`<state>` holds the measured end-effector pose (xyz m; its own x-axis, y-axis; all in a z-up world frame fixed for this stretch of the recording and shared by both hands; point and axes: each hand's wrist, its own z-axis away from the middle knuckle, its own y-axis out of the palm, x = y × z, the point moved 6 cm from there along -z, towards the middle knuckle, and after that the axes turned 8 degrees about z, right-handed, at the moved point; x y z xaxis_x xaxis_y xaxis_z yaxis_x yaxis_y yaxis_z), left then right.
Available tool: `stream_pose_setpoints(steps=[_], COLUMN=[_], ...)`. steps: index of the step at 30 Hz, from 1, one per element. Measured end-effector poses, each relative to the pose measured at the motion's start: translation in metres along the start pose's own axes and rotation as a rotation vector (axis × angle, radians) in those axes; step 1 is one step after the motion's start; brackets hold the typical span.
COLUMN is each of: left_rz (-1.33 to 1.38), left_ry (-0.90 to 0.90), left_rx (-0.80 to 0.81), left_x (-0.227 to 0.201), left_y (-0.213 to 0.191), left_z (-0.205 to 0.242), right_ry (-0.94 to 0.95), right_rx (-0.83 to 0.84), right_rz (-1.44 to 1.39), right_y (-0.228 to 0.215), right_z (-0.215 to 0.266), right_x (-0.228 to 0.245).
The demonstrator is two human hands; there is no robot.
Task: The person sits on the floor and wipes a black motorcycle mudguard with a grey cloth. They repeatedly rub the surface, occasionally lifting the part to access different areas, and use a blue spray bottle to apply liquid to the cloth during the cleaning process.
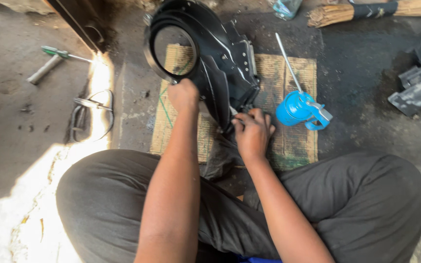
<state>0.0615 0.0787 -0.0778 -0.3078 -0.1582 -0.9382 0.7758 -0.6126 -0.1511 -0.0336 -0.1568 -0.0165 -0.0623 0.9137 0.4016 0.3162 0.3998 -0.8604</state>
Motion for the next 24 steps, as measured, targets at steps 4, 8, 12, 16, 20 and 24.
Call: stream_pose_setpoints(steps=[4, 8, 12, 16, 20, 24], left_rz=[-0.046, -0.134, -0.142, -0.176, -0.139, -0.202], left_ry=[-0.034, -0.014, 0.122, 0.016, -0.025, 0.009], left_rx=[-0.012, 0.054, 0.045, 0.143, 0.156, 0.134], left_x=[-0.003, -0.009, -0.023, -0.03, -0.021, -0.01], left_y=[0.003, 0.005, 0.007, 0.009, 0.014, 0.019], left_z=[-0.001, -0.003, 0.002, 0.011, 0.011, 0.004], right_ry=[-0.008, 0.101, 0.141, 0.123, 0.069, 0.108], right_rx=[0.039, 0.026, 0.017, -0.06, -0.181, -0.23], right_rz=[-0.045, -0.238, -0.3, -0.258, -0.191, -0.264], right_y=[0.001, 0.014, 0.027, 0.022, 0.014, 0.013], right_z=[-0.001, -0.01, -0.016, -0.015, -0.015, -0.017], right_x=[-0.002, -0.016, -0.018, -0.014, -0.011, -0.019])
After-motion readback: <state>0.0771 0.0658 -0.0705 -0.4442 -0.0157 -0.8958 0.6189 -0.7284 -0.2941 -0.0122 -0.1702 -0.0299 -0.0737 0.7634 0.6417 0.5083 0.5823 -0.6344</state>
